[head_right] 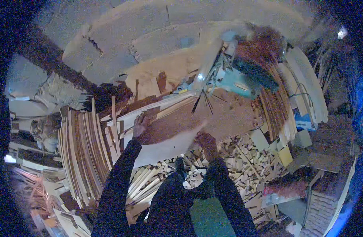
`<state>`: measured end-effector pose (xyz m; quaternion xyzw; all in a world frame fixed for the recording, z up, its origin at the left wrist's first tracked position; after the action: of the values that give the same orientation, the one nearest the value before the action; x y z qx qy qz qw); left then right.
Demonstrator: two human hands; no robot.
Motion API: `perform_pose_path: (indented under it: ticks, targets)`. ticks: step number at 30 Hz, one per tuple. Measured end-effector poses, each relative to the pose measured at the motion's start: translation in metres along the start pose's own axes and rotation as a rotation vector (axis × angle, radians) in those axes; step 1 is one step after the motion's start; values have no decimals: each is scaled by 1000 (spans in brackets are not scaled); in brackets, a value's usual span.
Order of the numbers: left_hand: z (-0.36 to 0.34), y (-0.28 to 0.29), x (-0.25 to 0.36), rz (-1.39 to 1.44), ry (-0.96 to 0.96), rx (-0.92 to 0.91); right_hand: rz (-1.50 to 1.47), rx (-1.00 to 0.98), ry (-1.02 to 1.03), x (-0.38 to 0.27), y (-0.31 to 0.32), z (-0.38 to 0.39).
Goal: Use a circular saw to cut thin wood strips to size and organize them on a workbench.
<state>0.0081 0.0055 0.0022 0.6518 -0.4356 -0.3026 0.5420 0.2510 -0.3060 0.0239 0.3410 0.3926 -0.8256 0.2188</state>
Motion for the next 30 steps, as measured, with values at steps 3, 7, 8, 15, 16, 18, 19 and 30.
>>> perform_pose_path:
  ticks: [3, 7, 8, 15, 16, 18, 19, 30]
  targets:
    - [-22, 3, 18, -18, -84, 107, 0, -6, 67, 11, 2, -3]
    - [-55, -1, 28, 23, -97, 174, 165, -11, 199, 12, 5, -2]
    - [-58, -1, 31, -7, -97, 169, 223, 6, 212, 11, 5, 0]
    - [-54, 6, 45, -88, 27, 119, 173, 51, 179, 5, -3, 3]
    - [-54, 5, 45, -118, 13, 152, 208, 54, 175, 1, -2, 1]
    - [-54, 1, 42, -184, -12, 204, 219, 48, 148, -3, -3, -4]
    - [-53, -2, 40, -217, -25, 221, 195, 43, 124, -5, -4, -5]
    - [-66, -11, 29, -249, 49, 223, 128, 52, 181, 8, 7, -27]
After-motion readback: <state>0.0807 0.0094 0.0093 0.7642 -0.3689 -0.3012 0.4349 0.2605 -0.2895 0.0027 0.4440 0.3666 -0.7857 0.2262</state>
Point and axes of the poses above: each hand's wrist, its own z-axis away from the middle knuckle, its own y-axis out of the back of the hand, x = y × z, the point moved 1 cm from there along -z, towards the middle knuckle, and after that the axes turned 7 degrees about -y, right-handed, at the moved point
